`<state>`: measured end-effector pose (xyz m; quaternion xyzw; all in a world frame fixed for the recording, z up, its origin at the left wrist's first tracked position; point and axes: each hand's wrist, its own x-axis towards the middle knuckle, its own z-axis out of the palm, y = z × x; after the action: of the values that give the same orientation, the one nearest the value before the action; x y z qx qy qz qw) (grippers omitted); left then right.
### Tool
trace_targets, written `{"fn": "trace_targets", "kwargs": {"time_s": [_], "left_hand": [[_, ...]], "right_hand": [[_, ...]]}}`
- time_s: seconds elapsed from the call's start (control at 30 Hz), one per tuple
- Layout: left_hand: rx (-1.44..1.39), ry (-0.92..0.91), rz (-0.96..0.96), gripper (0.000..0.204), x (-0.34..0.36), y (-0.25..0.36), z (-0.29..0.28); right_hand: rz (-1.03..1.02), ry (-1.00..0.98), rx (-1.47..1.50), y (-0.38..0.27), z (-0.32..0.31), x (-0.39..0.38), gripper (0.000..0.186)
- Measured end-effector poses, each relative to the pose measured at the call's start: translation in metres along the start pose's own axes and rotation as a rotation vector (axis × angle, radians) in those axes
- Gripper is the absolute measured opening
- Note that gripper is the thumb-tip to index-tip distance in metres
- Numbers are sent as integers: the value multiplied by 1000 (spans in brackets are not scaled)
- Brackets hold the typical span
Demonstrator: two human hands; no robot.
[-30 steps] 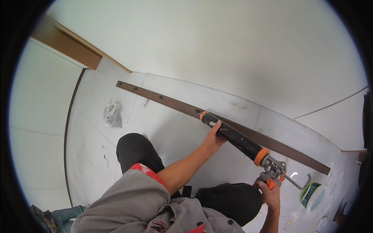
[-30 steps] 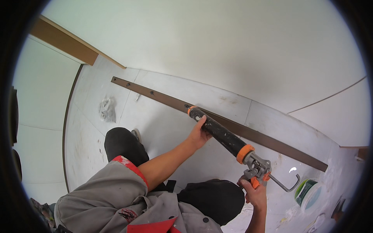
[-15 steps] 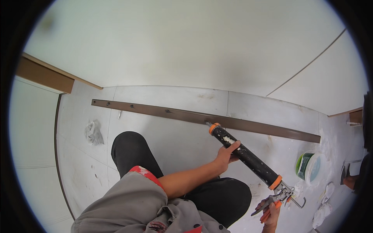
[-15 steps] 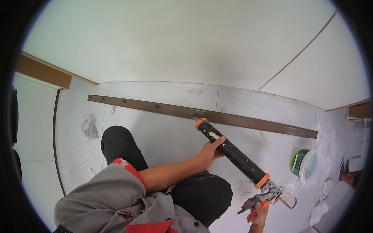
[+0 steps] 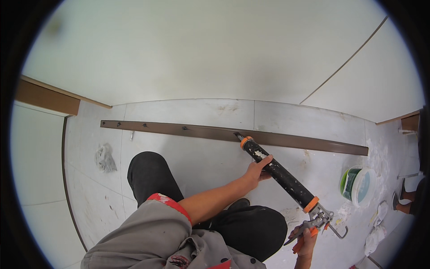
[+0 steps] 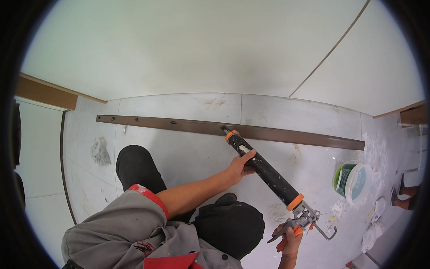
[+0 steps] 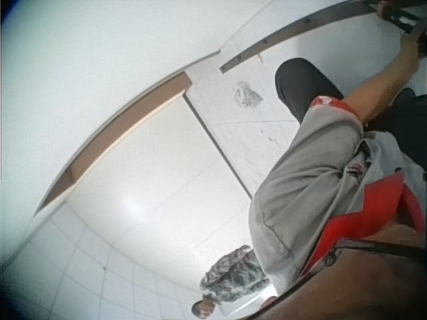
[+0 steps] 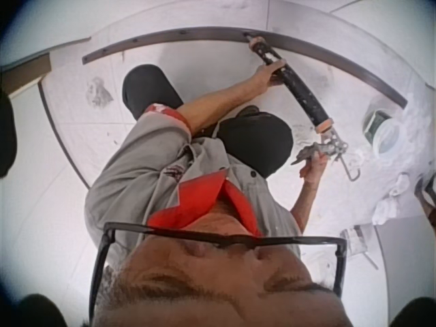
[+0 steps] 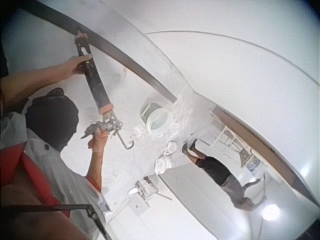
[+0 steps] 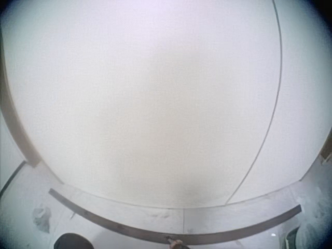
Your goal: The person cleans a long metal baseboard trim with a cloth, applies adhesive to it using a caulking gun, and then presses the trim against the bottom of a white wall. The person works along the wall, securing the trim in place.
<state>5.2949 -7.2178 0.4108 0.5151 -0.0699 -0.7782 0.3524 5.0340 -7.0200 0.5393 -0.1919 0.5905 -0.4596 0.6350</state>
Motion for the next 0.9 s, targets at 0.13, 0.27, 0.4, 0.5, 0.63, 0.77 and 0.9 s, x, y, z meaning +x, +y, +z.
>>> {"fn": "trace_targets", "kwargs": {"time_s": [0.13,0.27,0.4,0.5,0.63,0.77,0.9], "left_hand": [[-47,-51,-26,50,2,3,1],[-69,-56,-78,47,1,4,9],[-2,-60,-213,45,-4,26,14],[86,-31,-272,48,-10,39,25],[87,-56,-262,52,-3,42,23],[155,-21,-257,54,5,55,20],[195,10,-250,56,7,54,17]], "right_hand": [[-7,14,-127,-10,4,-6,28],[103,64,-138,-30,12,-13,30],[122,174,55,-43,47,-25,33],[158,241,181,-49,60,-38,32],[139,99,191,-34,40,-36,41],[167,276,247,-47,79,-20,38],[147,268,276,-36,75,-23,39]]}}
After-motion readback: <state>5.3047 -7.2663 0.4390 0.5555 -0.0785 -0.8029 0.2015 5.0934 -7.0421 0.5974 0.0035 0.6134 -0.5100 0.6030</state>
